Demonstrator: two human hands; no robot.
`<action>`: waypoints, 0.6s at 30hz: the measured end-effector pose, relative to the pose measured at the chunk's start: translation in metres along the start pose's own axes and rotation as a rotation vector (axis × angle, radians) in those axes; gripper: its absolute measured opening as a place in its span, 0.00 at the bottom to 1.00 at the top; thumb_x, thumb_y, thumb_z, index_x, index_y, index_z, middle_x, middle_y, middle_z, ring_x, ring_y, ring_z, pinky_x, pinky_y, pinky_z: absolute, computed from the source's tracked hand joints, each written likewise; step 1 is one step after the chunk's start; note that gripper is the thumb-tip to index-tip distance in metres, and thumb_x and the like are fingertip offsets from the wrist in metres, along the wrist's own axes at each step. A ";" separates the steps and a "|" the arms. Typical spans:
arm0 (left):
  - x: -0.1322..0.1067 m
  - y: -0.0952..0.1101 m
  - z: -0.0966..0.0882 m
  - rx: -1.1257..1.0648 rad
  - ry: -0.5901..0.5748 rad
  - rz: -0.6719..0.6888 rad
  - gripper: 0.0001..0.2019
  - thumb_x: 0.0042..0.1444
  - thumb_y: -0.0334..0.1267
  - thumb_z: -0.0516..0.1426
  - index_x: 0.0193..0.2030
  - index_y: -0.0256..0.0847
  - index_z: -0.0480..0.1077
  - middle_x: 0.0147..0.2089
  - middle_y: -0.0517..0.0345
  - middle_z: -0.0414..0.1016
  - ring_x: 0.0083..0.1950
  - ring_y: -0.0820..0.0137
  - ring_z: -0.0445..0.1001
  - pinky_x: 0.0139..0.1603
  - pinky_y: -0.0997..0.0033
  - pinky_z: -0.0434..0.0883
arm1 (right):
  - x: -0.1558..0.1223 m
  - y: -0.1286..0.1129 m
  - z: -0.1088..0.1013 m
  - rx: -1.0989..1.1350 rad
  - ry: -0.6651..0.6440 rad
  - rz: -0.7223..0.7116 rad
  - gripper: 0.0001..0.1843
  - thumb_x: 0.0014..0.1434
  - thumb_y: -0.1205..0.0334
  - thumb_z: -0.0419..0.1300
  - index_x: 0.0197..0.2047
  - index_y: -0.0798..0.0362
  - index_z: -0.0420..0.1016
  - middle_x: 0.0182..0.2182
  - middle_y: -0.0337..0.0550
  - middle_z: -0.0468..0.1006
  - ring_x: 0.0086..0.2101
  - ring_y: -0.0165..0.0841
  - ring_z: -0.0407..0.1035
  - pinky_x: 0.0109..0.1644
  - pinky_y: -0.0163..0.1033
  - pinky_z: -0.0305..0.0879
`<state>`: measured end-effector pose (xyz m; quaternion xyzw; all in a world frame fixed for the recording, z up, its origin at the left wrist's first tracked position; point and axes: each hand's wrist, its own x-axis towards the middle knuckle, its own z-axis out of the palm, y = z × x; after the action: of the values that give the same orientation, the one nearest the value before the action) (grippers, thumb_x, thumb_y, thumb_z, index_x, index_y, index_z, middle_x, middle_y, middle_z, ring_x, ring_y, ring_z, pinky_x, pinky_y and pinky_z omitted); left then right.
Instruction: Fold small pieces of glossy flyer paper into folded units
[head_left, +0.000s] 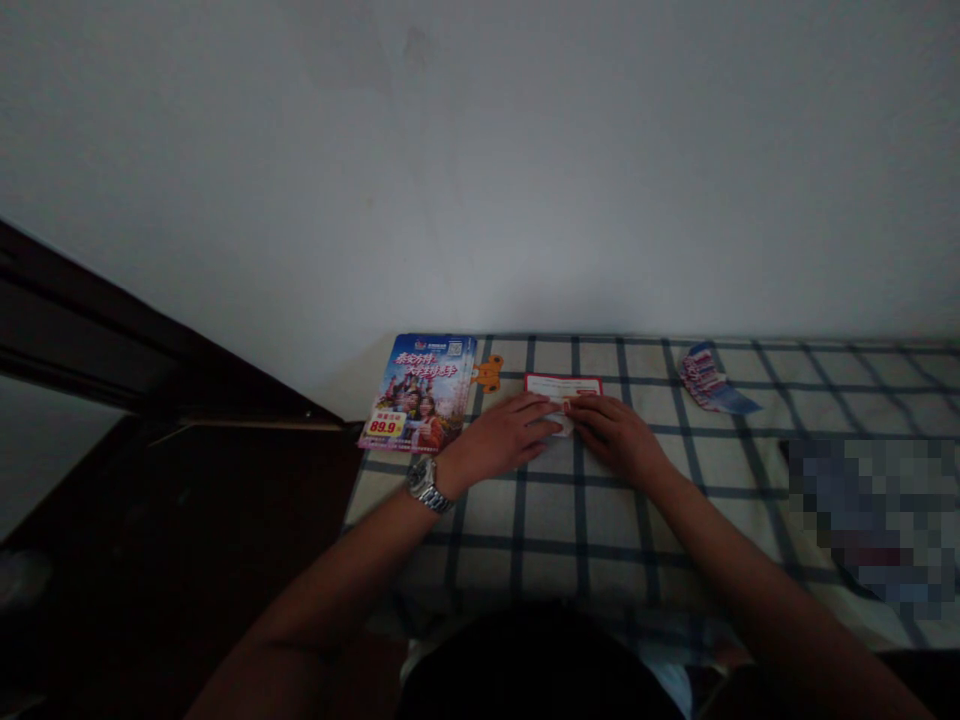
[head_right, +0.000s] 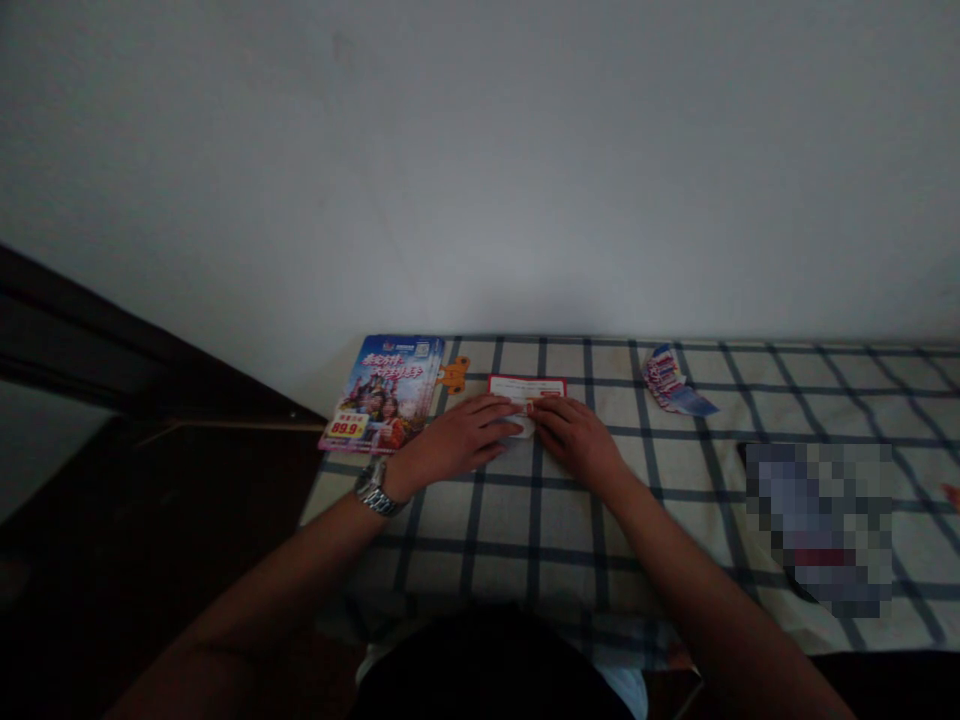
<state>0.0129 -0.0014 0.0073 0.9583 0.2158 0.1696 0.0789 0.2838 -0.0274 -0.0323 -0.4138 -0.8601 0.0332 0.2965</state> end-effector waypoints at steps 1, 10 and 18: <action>0.000 -0.001 -0.001 0.010 -0.004 0.002 0.16 0.69 0.38 0.58 0.63 0.46 0.70 0.69 0.51 0.69 0.72 0.60 0.65 0.75 0.49 0.63 | 0.000 0.001 0.001 0.004 -0.002 0.001 0.16 0.70 0.65 0.59 0.59 0.49 0.77 0.56 0.50 0.80 0.56 0.44 0.75 0.61 0.57 0.74; 0.005 -0.007 -0.004 0.095 -0.066 0.061 0.14 0.68 0.34 0.58 0.59 0.46 0.72 0.65 0.53 0.74 0.68 0.61 0.69 0.72 0.52 0.66 | 0.001 -0.001 -0.001 0.010 0.009 -0.008 0.16 0.70 0.66 0.59 0.59 0.49 0.77 0.56 0.50 0.81 0.56 0.45 0.75 0.61 0.57 0.74; 0.010 -0.015 -0.001 0.044 -0.061 0.038 0.13 0.72 0.37 0.54 0.60 0.44 0.73 0.60 0.52 0.77 0.61 0.62 0.74 0.65 0.55 0.69 | 0.000 -0.002 -0.002 -0.022 -0.035 -0.007 0.17 0.70 0.65 0.59 0.60 0.49 0.77 0.58 0.51 0.79 0.58 0.46 0.73 0.62 0.57 0.73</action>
<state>0.0152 0.0167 0.0074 0.9685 0.1986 0.1372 0.0608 0.2832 -0.0288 -0.0300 -0.4134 -0.8669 0.0301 0.2769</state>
